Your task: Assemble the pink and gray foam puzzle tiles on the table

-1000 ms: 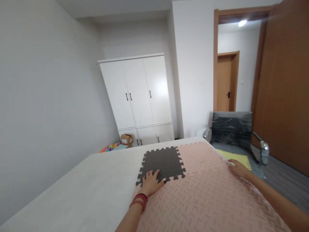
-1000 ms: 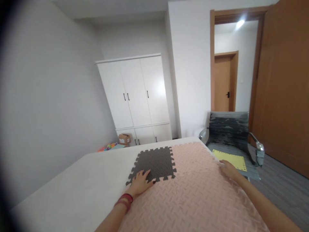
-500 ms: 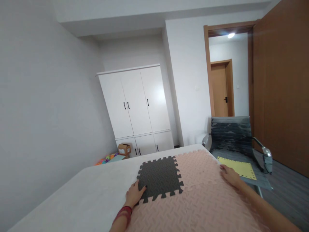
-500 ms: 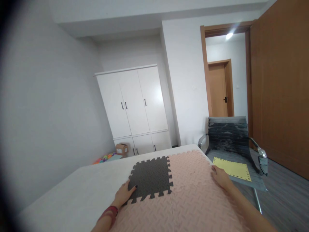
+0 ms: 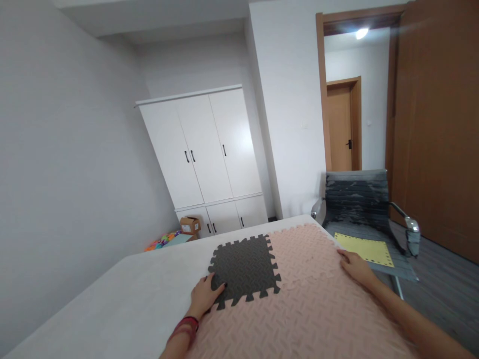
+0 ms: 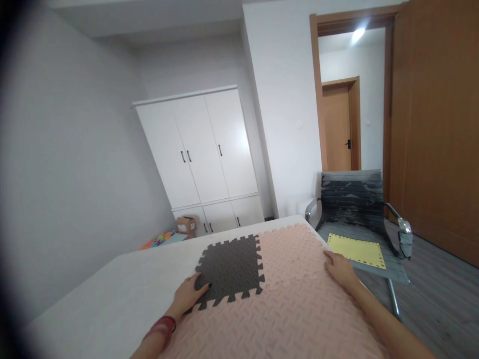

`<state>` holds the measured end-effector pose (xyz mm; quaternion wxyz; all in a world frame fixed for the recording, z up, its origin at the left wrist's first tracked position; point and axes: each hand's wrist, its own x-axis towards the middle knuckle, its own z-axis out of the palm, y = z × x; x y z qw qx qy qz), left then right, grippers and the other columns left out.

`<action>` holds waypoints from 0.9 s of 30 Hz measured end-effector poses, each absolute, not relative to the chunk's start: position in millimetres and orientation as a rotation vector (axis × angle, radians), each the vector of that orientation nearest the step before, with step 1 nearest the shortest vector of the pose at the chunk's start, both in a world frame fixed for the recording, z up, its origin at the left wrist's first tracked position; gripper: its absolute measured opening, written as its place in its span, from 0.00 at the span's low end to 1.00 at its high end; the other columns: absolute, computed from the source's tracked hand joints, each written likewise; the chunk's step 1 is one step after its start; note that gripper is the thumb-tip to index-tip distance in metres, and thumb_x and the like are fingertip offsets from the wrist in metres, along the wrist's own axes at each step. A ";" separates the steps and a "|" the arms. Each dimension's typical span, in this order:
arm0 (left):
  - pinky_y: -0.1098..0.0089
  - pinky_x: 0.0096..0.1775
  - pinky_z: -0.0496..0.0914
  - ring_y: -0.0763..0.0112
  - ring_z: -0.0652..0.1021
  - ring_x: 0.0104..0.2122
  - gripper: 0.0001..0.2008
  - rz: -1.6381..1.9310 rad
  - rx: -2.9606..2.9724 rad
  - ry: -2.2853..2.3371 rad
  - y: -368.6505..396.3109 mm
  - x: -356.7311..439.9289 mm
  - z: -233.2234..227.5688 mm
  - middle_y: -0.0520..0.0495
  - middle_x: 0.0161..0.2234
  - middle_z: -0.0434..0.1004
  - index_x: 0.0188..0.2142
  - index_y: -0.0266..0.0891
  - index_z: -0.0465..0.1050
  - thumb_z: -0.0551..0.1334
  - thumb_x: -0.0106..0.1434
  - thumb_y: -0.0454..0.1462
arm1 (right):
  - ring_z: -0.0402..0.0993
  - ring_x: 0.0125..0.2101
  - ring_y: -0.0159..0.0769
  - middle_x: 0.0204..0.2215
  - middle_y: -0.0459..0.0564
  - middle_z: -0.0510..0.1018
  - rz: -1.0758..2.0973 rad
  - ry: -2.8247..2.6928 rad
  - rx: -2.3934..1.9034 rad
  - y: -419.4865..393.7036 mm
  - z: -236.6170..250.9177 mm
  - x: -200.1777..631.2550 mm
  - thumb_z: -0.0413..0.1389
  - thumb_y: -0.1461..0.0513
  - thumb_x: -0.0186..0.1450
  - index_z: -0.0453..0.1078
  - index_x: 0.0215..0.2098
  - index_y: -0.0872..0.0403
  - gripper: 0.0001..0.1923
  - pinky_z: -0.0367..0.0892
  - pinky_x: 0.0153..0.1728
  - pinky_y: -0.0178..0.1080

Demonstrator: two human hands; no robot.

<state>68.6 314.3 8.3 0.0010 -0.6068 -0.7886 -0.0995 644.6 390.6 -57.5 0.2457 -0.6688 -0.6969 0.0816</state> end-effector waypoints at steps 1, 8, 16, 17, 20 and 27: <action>0.51 0.52 0.60 0.49 0.70 0.51 0.37 -0.276 -1.891 -2.481 317.9 72.5 12.6 0.33 0.50 0.70 0.57 0.35 0.58 0.53 0.54 0.56 | 0.65 0.53 0.43 0.53 0.56 0.70 0.191 -1.906 -1.836 387.7 -55.6 642.2 0.45 0.61 0.57 0.63 0.55 0.59 0.28 0.58 0.54 0.43; 0.54 0.60 0.48 0.61 0.51 0.63 0.27 -0.223 -2.195 -2.100 389.7 173.4 40.9 0.42 0.64 0.49 0.62 0.40 0.49 0.46 0.64 0.42 | 0.63 0.54 0.43 0.53 0.59 0.69 0.063 -1.950 -1.807 370.8 -36.2 628.2 0.44 0.60 0.59 0.64 0.54 0.61 0.26 0.54 0.56 0.43; 0.49 0.55 0.60 0.60 0.65 0.56 0.21 -0.219 -2.453 -1.873 429.4 280.8 9.3 0.42 0.57 0.62 0.54 0.39 0.61 0.53 0.64 0.44 | 0.63 0.53 0.40 0.52 0.57 0.70 0.046 -1.912 -1.800 374.1 -35.5 626.5 0.44 0.60 0.59 0.64 0.54 0.60 0.26 0.54 0.57 0.41; 0.50 0.54 0.62 0.60 0.67 0.54 0.20 -0.228 -2.434 -1.879 430.6 282.3 7.5 0.42 0.55 0.64 0.52 0.39 0.63 0.54 0.64 0.44 | 0.63 0.53 0.41 0.52 0.57 0.70 0.045 -1.912 -1.790 374.8 -36.8 626.7 0.44 0.60 0.59 0.64 0.54 0.60 0.26 0.54 0.57 0.41; 0.55 0.48 0.68 0.65 0.73 0.46 0.16 -0.201 -2.427 -1.889 435.6 279.8 9.3 0.44 0.47 0.71 0.46 0.37 0.67 0.55 0.63 0.44 | 0.63 0.53 0.41 0.52 0.58 0.70 0.045 -1.921 -1.775 375.8 -39.0 627.3 0.44 0.60 0.59 0.64 0.54 0.62 0.26 0.54 0.57 0.41; 0.57 0.46 0.69 0.66 0.73 0.44 0.14 -0.209 -2.448 -1.865 449.2 274.2 18.2 0.45 0.46 0.71 0.44 0.37 0.68 0.57 0.62 0.43 | 0.62 0.54 0.42 0.53 0.58 0.69 0.081 -1.926 -1.792 375.6 -37.2 627.2 0.44 0.60 0.60 0.63 0.54 0.62 0.26 0.54 0.58 0.43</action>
